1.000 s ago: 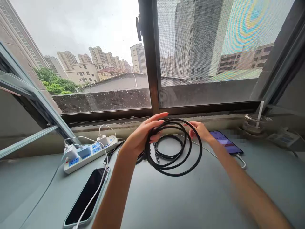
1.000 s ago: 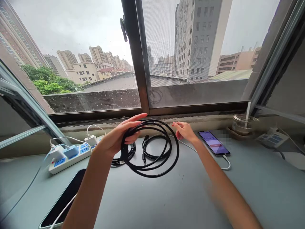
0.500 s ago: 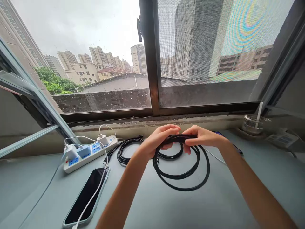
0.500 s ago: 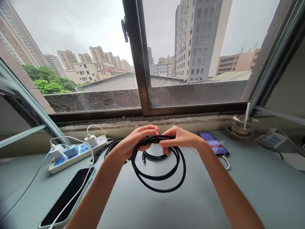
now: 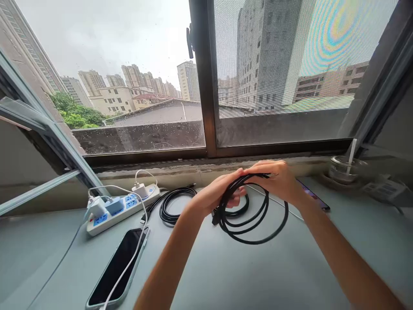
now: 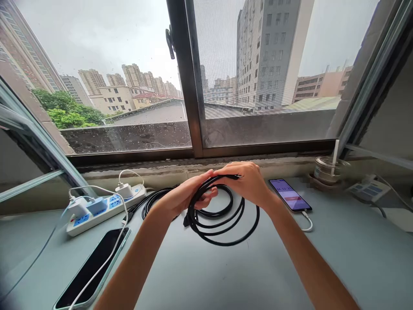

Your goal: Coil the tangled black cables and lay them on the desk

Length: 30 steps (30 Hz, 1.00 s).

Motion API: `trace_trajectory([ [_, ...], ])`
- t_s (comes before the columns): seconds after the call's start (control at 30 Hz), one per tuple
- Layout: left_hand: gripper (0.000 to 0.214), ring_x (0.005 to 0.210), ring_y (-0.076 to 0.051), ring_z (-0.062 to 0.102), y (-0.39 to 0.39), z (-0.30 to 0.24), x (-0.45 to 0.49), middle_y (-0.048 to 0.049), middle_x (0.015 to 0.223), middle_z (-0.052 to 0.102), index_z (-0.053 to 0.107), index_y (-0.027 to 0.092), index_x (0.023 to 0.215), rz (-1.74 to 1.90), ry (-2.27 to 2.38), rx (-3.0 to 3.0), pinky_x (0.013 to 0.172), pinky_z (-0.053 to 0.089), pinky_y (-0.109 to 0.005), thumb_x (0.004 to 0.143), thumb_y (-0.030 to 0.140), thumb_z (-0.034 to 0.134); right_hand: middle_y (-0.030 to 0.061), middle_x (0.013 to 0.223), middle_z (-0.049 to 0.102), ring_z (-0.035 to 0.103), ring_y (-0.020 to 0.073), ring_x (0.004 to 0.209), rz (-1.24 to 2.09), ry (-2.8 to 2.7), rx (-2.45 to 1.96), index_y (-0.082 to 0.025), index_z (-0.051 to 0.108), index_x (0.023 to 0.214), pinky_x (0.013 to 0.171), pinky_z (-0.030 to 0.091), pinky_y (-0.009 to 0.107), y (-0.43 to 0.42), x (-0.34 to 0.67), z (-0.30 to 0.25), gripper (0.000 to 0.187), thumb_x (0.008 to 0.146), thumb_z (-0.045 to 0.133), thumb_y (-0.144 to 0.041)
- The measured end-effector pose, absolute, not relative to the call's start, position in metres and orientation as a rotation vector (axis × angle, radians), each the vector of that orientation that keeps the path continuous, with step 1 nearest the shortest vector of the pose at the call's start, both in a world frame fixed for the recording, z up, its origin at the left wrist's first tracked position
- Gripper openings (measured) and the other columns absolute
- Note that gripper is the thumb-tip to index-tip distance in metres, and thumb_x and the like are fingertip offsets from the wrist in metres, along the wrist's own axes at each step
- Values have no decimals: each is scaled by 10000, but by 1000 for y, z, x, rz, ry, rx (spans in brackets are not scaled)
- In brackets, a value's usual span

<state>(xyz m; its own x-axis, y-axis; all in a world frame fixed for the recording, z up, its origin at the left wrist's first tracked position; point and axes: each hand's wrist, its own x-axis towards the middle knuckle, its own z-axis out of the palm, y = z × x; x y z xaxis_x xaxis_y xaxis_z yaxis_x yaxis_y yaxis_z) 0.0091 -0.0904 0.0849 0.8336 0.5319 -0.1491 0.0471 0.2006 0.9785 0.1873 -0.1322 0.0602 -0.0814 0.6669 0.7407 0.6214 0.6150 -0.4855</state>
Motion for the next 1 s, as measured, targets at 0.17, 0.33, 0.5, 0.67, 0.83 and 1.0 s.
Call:
trace_trajectory([
  [0.17, 411, 455, -46, 266, -88, 86, 5, 59, 521, 314, 472, 160, 719, 278, 488, 1351, 432, 154, -222, 857, 547, 472, -2, 816, 718, 650, 153, 753, -1, -1726, -897, -254, 743, 747, 703, 501, 280, -130, 184, 58, 94, 796, 669, -226],
  [0.33, 374, 444, -32, 269, -91, 89, 3, 67, 532, 302, 500, 143, 691, 320, 505, 1355, 427, 168, -207, 843, 482, 539, 0, 813, 710, 628, 160, 795, -14, -1759, -845, -264, 735, 749, 723, 513, 297, -131, 185, 59, 75, 792, 679, -237],
  [0.5, 371, 433, -42, 348, -88, 91, -1, 48, 495, 408, 505, 148, 655, 386, 554, 1460, 425, 239, -200, 806, 476, 588, 15, 885, 702, 619, 185, 858, 51, -1816, -894, -280, 737, 768, 760, 513, 329, -139, 187, 66, 82, 798, 675, -325],
  [0.67, 357, 417, -34, 374, -79, 96, -10, 45, 495, 447, 478, 154, 643, 590, 621, 1415, 398, 253, -172, 803, 449, 597, 25, 875, 692, 617, 192, 842, 94, -1832, -904, -272, 731, 746, 738, 512, 338, -147, 190, 72, 98, 794, 678, -340],
  [0.83, 255, 445, -40, 454, -73, 106, -23, 44, 589, 508, 555, 150, 799, 763, 616, 1351, 424, 332, -168, 767, 381, 656, 12, 921, 688, 604, 196, 893, -90, -1794, -935, -279, 721, 776, 839, 473, 373, -146, 196, 74, 108, 835, 632, -293],
  [1.0, 352, 520, -48, 510, -68, 110, -38, 23, 722, 557, 608, 136, 1008, 896, 651, 1349, 455, 383, -170, 723, 314, 714, -4, 1008, 671, 586, 221, 938, -353, -1574, -1026, -304, 718, 796, 886, 436, 413, -143, 205, 75, 40, 798, 680, -293],
])
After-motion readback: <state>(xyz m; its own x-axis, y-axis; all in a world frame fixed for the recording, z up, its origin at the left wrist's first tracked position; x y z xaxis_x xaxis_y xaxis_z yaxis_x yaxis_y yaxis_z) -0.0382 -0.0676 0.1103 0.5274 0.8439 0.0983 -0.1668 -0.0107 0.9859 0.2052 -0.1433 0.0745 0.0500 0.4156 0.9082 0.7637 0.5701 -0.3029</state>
